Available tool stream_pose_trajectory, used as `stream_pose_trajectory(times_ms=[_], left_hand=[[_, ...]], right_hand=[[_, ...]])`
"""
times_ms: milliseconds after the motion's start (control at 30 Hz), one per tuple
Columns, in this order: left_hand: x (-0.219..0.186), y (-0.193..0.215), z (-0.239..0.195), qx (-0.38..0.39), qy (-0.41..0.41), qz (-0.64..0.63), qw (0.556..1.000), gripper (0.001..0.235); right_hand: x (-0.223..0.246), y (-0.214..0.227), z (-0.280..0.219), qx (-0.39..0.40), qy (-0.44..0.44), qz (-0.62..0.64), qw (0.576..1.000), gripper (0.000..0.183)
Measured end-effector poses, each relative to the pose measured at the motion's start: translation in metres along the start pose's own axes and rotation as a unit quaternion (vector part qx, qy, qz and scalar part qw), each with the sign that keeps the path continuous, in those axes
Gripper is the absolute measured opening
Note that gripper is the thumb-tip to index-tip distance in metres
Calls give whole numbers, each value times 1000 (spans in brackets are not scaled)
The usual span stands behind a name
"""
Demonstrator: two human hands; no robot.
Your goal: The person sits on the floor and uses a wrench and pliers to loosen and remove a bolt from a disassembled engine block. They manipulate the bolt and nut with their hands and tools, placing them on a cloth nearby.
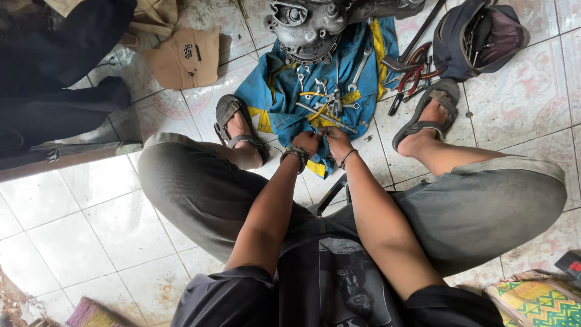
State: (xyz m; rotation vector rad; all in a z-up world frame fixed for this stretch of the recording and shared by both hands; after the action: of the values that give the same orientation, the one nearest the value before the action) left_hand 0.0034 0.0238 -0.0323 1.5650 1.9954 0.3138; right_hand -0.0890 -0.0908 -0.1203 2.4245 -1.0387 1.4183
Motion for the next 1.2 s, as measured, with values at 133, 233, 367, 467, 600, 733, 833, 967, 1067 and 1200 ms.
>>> stream_pose_trajectory(times_ms=[133, 233, 367, 467, 600, 733, 833, 967, 1067, 1200], left_hand=[[6, -20, 28, 5, -1, -16, 1000, 55], [14, -23, 48, -2, 27, -43, 999, 57], [20, -20, 71, 12, 77, -64, 995, 59], [37, 1, 89, -5, 169, -98, 981, 66], [34, 32, 78, -37, 138, -270, 952, 53], [25, 23, 78, -3, 93, -417, 904, 25], [30, 20, 78, 7, 97, -477, 873, 15], [29, 21, 78, 23, 85, -553, 829, 23], [36, 16, 84, 22, 97, -555, 826, 23], [56, 2, 107, 5, 131, -517, 846, 13]], right_hand=[[-26, 15, 23, 10, 13, -55, 998, 22], [-4, 2, 22, 22, 44, -145, 988, 17], [32, -19, -3, -10, 27, -116, 993, 18], [53, 15, -10, -107, 20, -224, 968, 17], [40, 53, 11, -69, 3, -377, 924, 28], [85, 18, 2, -11, -18, -644, 765, 26], [102, -16, 9, 34, 49, -677, 734, 28], [117, -42, 22, 101, 11, -639, 762, 30], [105, -35, 43, 106, 1, -651, 752, 30], [99, -37, 47, 105, -6, -663, 741, 32]])
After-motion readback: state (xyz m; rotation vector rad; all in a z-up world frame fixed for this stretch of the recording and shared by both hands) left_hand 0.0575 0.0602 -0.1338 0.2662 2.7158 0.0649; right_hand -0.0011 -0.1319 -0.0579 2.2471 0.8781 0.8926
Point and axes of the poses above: each hand's wrist, its own z-axis towards the middle knuckle, its own y-axis out of the back of the hand, x = y × z, the point moved 4 cm from there along z, towards the middle knuckle, and after that the axes turned 13 degrees about y, right-handed, at the moved point
